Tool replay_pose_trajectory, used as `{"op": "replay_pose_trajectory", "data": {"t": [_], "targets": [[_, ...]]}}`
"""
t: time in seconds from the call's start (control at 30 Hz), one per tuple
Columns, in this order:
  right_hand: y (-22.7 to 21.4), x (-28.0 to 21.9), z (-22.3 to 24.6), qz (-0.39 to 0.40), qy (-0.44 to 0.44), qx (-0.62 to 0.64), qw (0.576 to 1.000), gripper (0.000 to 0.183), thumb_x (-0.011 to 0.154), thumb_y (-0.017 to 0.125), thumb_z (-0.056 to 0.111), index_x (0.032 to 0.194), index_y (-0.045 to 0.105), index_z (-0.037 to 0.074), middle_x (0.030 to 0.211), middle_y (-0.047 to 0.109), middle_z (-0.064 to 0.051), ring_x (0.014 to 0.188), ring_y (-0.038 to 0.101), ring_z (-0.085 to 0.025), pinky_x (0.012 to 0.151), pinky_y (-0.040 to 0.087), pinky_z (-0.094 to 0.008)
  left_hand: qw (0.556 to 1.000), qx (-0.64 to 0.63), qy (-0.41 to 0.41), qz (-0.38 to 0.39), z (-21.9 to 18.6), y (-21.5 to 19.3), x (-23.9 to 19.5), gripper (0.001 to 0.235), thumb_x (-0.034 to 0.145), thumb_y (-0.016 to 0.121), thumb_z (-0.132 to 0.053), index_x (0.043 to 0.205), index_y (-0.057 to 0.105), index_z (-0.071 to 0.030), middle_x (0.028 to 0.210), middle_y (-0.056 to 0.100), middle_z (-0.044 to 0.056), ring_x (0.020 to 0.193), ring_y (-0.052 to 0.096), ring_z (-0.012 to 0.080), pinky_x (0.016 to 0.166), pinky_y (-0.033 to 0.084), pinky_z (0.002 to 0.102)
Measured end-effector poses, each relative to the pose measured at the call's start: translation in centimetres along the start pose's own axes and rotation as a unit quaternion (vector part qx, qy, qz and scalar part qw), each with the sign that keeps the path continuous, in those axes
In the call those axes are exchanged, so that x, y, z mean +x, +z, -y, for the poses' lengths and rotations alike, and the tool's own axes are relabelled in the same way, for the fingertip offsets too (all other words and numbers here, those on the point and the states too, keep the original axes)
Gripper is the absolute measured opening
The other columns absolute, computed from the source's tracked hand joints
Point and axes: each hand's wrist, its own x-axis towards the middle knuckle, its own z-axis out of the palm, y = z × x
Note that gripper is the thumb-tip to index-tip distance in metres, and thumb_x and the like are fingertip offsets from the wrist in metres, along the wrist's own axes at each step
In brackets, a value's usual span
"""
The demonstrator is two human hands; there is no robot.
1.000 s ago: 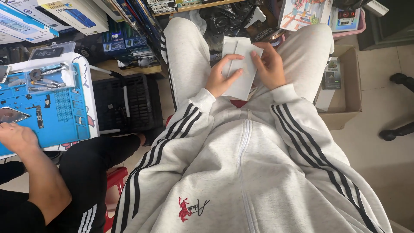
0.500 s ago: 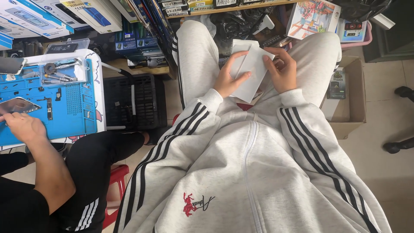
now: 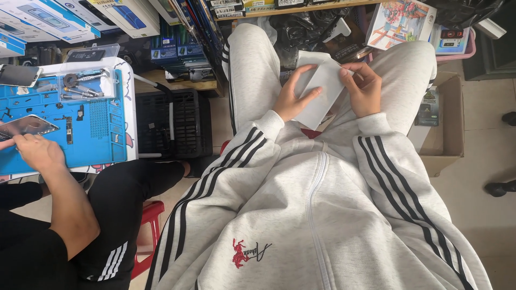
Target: The person repeatedly picks up small black boxes and white paper sheets, places the boxes into the sheets, folds them, and sets the bundles aside. The process is repeated multiple times in a repetitive loop.
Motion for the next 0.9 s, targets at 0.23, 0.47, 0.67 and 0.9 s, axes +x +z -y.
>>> {"op": "replay_pose_trajectory", "data": {"t": [0.23,0.47,0.67,0.9], "targets": [[0.0,0.0,1.5,0.048,0.084,0.035,0.995,0.01,0.104,0.077,0.018,0.106,0.073,0.008,0.097,0.068,-0.005,0.098,0.064,-0.016,0.095,0.054,-0.034,0.997,0.019,-0.039,0.058,-3.7,-0.1,0.2,0.038,0.096,0.073,-0.048,0.118,0.07,-0.017,0.108,0.075,0.005,0.108,0.07,0.0192,0.102,0.053,0.041],[-0.1,-0.5,0.9,0.003,0.176,0.1,0.979,0.021,0.11,0.066,0.026,0.093,0.065,0.013,0.088,0.059,0.002,0.093,0.062,-0.01,0.092,0.055,-0.031,0.998,0.011,-0.024,0.064,-4.6,-0.2,-0.2,0.036,0.094,0.075,-0.046,0.113,0.073,-0.016,0.097,0.077,0.005,0.097,0.073,0.0175,0.092,0.057,0.037],[-0.2,-0.2,0.7,0.032,0.169,0.075,0.982,0.011,0.105,0.068,0.018,0.096,0.066,0.012,0.087,0.056,0.001,0.091,0.06,-0.01,0.088,0.053,-0.029,0.997,0.01,-0.028,0.071,-3.8,-0.2,0.1,0.034,0.094,0.076,-0.044,0.113,0.073,-0.016,0.097,0.078,0.005,0.097,0.073,0.0175,0.091,0.058,0.038],[-0.3,-0.3,1.1,0.041,0.164,0.063,0.984,0.009,0.102,0.073,0.014,0.095,0.07,0.009,0.085,0.058,-0.002,0.087,0.06,-0.012,0.087,0.055,-0.03,0.996,0.018,-0.035,0.081,-4.2,-0.2,0.1,0.034,0.095,0.074,-0.046,0.111,0.072,-0.017,0.096,0.078,0.005,0.095,0.074,0.0175,0.09,0.058,0.036]]}}
